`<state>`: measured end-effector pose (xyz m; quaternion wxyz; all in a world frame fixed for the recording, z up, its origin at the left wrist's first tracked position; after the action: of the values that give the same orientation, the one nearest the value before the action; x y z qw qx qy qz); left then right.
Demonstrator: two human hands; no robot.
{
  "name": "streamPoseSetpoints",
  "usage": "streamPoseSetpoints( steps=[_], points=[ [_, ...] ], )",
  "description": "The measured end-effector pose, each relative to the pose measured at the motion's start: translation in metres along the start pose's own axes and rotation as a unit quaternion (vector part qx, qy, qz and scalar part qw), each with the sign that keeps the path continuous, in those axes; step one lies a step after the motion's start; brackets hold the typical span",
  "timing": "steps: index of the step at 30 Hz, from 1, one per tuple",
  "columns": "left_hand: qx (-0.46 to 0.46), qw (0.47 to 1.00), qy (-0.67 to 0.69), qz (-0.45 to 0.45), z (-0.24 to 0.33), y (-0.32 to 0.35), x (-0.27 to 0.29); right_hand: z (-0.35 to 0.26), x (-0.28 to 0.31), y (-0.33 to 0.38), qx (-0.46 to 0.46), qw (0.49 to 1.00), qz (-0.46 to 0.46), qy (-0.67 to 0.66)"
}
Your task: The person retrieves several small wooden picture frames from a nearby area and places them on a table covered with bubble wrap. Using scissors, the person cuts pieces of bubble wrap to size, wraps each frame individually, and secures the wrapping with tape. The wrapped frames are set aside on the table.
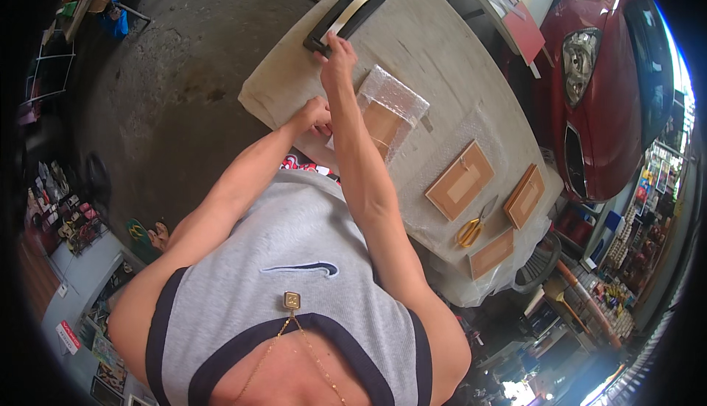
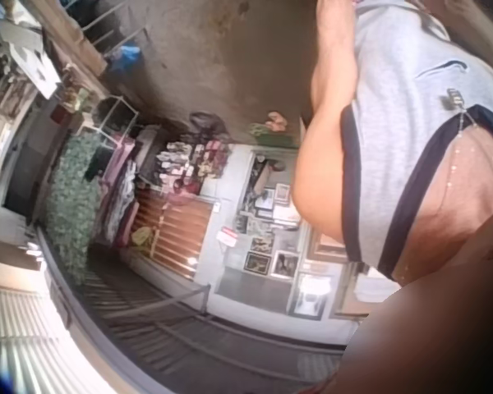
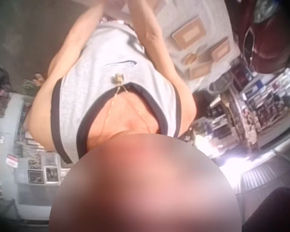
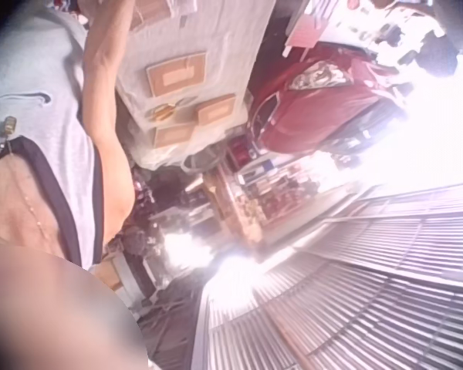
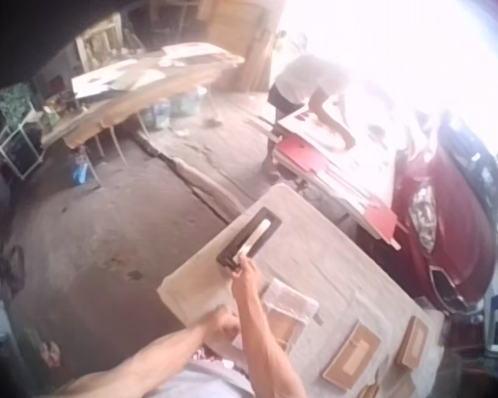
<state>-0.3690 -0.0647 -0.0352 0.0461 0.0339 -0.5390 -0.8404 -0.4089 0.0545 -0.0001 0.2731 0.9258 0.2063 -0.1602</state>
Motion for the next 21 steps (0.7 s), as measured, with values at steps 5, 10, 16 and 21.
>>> streamPoseSetpoints(
  steps=[5, 10, 16, 21],
  points=[
    [-0.047, 0.998, 0.036, 0.019, -0.001, 0.004, 0.002, 0.021, 0.017, 0.024, 0.193, 0.941, 0.024, 0.278],
    [-0.009, 0.998, -0.038, -0.057, 0.002, -0.003, -0.005, -0.002, 0.031, 0.000, 0.198, 0.684, -0.182, 0.679],
    [-0.002, 0.999, -0.024, -0.021, -0.001, -0.009, 0.000, -0.052, 0.073, 0.061, 0.178, 0.793, -0.289, 0.506],
    [0.025, 1.000, -0.003, -0.012, -0.003, -0.010, -0.002, -0.039, 0.105, 0.094, 0.189, 0.669, -0.388, 0.605]
  ],
)
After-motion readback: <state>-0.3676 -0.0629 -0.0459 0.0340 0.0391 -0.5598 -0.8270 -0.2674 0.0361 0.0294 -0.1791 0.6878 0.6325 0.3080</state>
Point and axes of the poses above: each hand's wrist, its own y-axis away from the middle knuckle, its own x-axis out of the back of the hand, z = x × y, the point moved 6 cm from there along -y, towards the middle knuckle, and after that the axes turned 3 degrees about x, right-handed, at the moved point
